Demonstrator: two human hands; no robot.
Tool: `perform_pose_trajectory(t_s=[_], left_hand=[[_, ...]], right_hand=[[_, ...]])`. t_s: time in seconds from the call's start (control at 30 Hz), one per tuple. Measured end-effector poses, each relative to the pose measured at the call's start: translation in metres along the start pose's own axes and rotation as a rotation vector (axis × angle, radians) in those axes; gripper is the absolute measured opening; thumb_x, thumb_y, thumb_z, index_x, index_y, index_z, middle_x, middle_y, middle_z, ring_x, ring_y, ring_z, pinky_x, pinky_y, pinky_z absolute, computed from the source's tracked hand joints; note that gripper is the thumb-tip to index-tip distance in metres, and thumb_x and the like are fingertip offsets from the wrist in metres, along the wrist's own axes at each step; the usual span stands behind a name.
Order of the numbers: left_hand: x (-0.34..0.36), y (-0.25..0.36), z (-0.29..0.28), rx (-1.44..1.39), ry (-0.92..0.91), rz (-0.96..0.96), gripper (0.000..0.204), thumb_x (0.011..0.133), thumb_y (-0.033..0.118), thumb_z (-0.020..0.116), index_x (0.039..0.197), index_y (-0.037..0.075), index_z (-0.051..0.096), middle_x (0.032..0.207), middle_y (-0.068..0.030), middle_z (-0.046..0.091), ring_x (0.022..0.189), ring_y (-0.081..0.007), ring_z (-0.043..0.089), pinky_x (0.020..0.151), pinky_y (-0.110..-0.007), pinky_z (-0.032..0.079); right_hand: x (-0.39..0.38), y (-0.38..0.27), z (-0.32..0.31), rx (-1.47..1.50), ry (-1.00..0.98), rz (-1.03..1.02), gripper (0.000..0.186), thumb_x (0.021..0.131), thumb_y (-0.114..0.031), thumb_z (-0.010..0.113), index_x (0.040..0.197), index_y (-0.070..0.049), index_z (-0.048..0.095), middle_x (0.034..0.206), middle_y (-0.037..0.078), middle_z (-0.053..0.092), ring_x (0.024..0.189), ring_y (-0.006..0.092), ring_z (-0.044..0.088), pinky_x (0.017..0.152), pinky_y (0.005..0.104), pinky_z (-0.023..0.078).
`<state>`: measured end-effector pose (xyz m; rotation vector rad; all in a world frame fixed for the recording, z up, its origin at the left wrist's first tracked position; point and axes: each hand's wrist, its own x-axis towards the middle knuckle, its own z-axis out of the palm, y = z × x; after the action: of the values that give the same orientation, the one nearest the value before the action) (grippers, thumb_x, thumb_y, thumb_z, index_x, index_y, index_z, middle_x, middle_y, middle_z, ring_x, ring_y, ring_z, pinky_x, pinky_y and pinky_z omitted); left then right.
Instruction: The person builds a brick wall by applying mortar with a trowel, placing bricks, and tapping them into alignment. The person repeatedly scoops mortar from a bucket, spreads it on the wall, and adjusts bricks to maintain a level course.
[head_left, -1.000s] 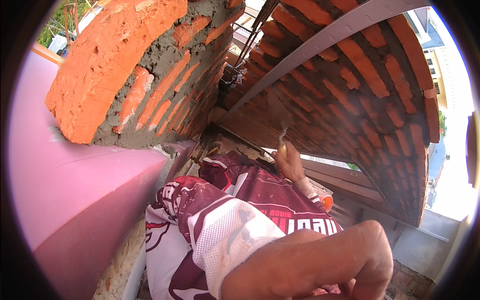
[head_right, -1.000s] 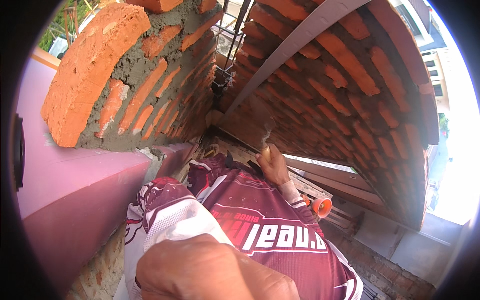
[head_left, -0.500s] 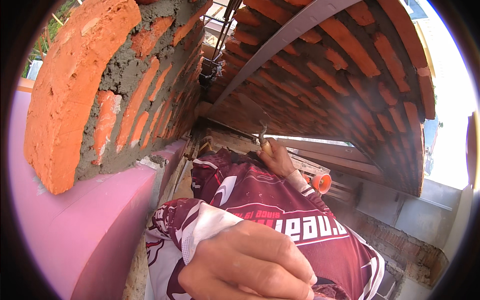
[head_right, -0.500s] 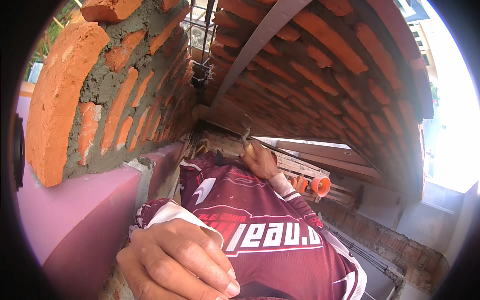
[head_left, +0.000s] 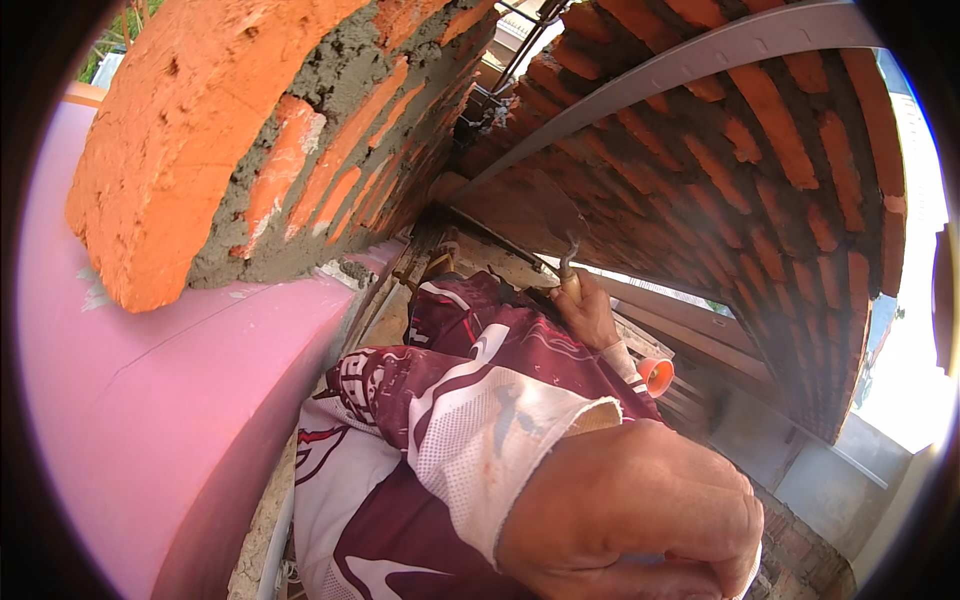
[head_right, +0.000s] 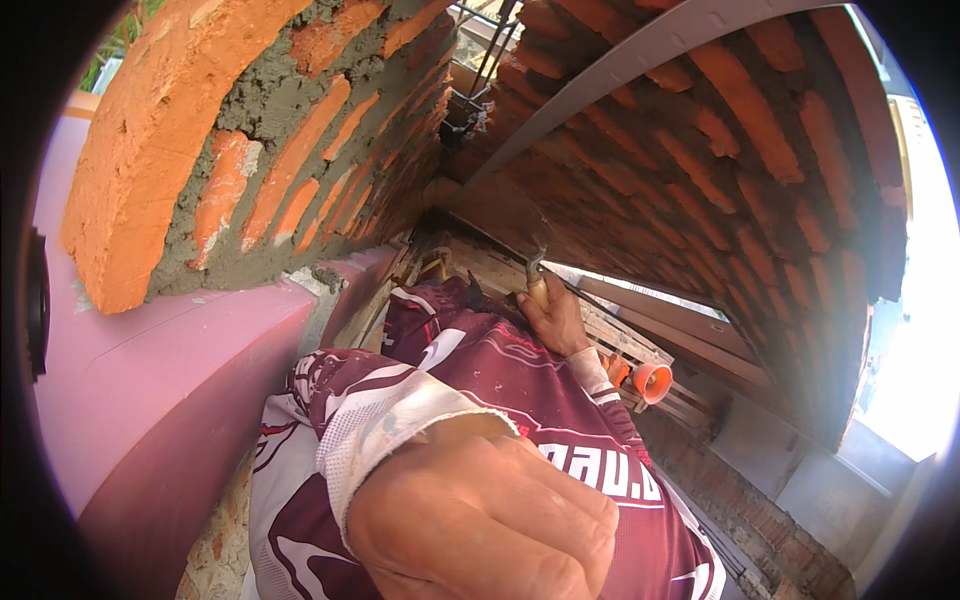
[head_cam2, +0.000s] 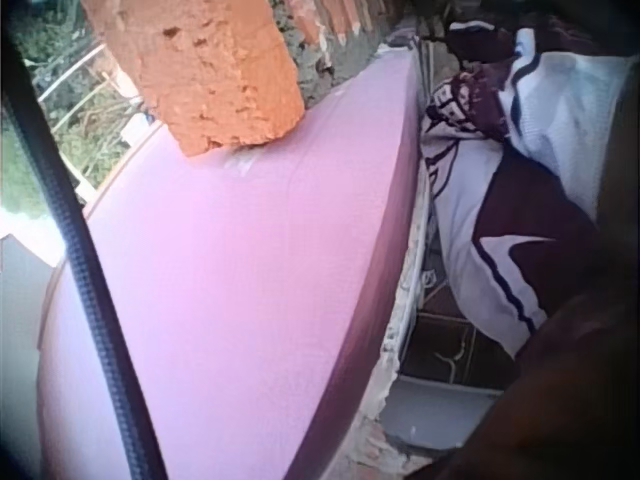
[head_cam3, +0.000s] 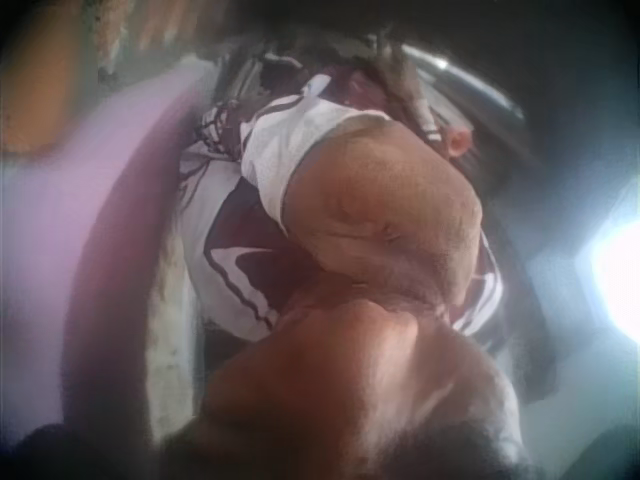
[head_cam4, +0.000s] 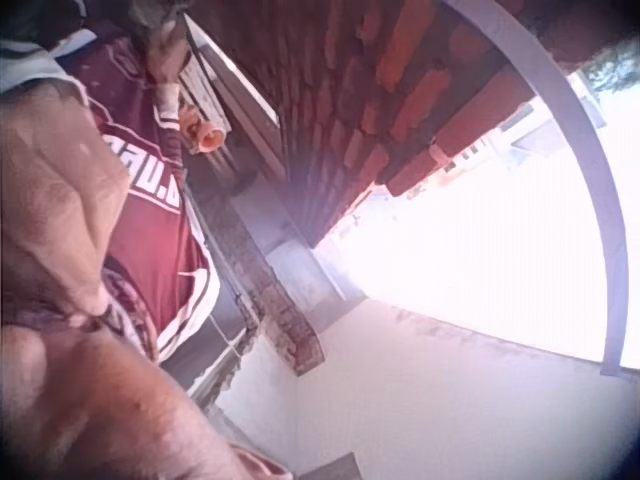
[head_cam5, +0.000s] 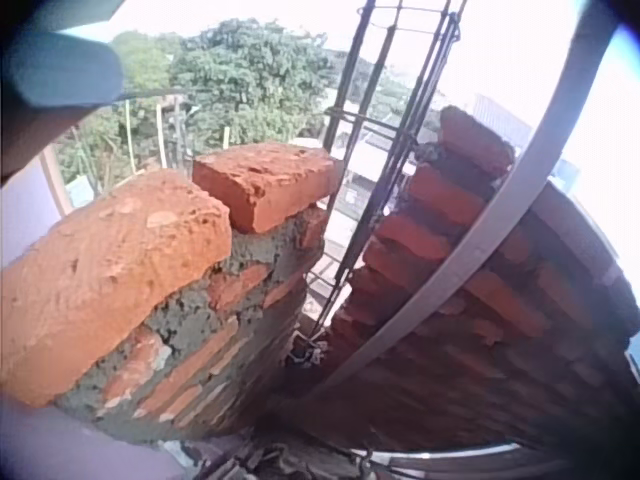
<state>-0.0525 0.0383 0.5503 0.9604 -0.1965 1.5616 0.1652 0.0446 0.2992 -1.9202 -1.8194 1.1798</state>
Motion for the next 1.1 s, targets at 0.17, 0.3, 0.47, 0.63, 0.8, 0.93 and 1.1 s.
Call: perform_pose_trajectory(t_s=[0.17,0.3,0.47,0.63,0.8,0.93,1.1], left_hand=[[-0.009,-0.008,-0.009,0.094,-0.411,-0.123,0.008,0.09,0.016,0.07,0.088,0.009,0.067,0.088,-0.0066,0.067,0.08,-0.0221,0.062,0.069,-0.037,0.048],[-0.009,-0.015,-0.016,0.261,-0.521,-0.189,0.009,0.09,0.018,0.069,0.087,0.012,0.064,0.093,-0.0052,0.066,0.092,-0.0227,0.064,0.082,-0.039,0.05],[-0.008,-0.031,-0.044,0.392,-0.448,-0.263,0.01,0.091,0.021,0.069,0.088,0.011,0.066,0.089,-0.0045,0.065,0.092,-0.0273,0.063,0.081,-0.041,0.049],[-0.038,-0.04,-0.091,-0.062,-0.465,-0.652,0.018,0.097,0.021,0.071,0.103,0.003,0.072,0.108,-0.0125,0.071,0.108,-0.0293,0.065,0.094,-0.042,0.05],[-0.084,-0.045,-0.132,0.111,-0.522,-1.089,0.051,0.102,0.049,0.059,0.124,0.005,0.073,0.144,-0.0165,0.062,0.144,-0.0352,0.047,0.124,-0.056,0.021],[-0.118,-0.048,-0.156,0.787,-0.493,-1.248,0.047,0.099,0.052,0.062,0.121,0.013,0.076,0.141,-0.0135,0.064,0.143,-0.0346,0.048,0.123,-0.056,0.021],[-0.13,-0.067,-0.195,1.042,-0.236,-1.303,0.042,0.093,0.041,0.071,0.119,0.009,0.075,0.116,-0.0151,0.075,0.119,-0.0307,0.068,0.102,-0.041,0.051]], right_hand=[[0.001,-0.001,0.0,0.006,-0.05,0.088,0.035,0.092,-0.026,0.071,0.113,0.0,0.061,0.087,0.022,0.068,0.08,0.0347,0.067,0.075,0.0447,0.051],[0.002,-0.003,0.0,0.01,-0.02,-0.024,0.034,0.092,-0.026,0.071,0.109,0.0,0.06,0.084,0.022,0.067,0.075,0.0327,0.065,0.071,0.0444,0.05],[-0.001,-0.009,0.0,-0.025,0.007,0.043,0.034,0.092,-0.027,0.07,0.111,0.0,0.06,0.081,0.023,0.066,0.072,0.0358,0.065,0.069,0.0466,0.05],[0.001,-0.007,-0.006,0.053,0.127,0.004,0.045,0.094,-0.031,0.069,0.128,-0.004,0.055,0.087,0.026,0.069,0.08,0.0436,0.068,0.072,0.0468,0.053],[0.012,-0.001,-0.026,-0.076,0.086,0.162,0.052,0.096,-0.037,0.067,0.136,-0.007,0.051,0.098,0.03,0.071,0.092,0.0503,0.069,0.075,0.0531,0.053],[0.021,-0.017,-0.051,-0.167,0.347,-0.079,0.051,0.097,-0.039,0.065,0.136,-0.007,0.051,0.1,0.029,0.071,0.093,0.0511,0.068,0.075,0.0548,0.053],[0.033,-0.056,-0.087,0.006,0.4,-0.144,0.067,0.101,-0.05,0.059,0.151,-0.009,0.042,0.111,0.026,0.07,0.1,0.0488,0.067,0.084,0.0495,0.053]])
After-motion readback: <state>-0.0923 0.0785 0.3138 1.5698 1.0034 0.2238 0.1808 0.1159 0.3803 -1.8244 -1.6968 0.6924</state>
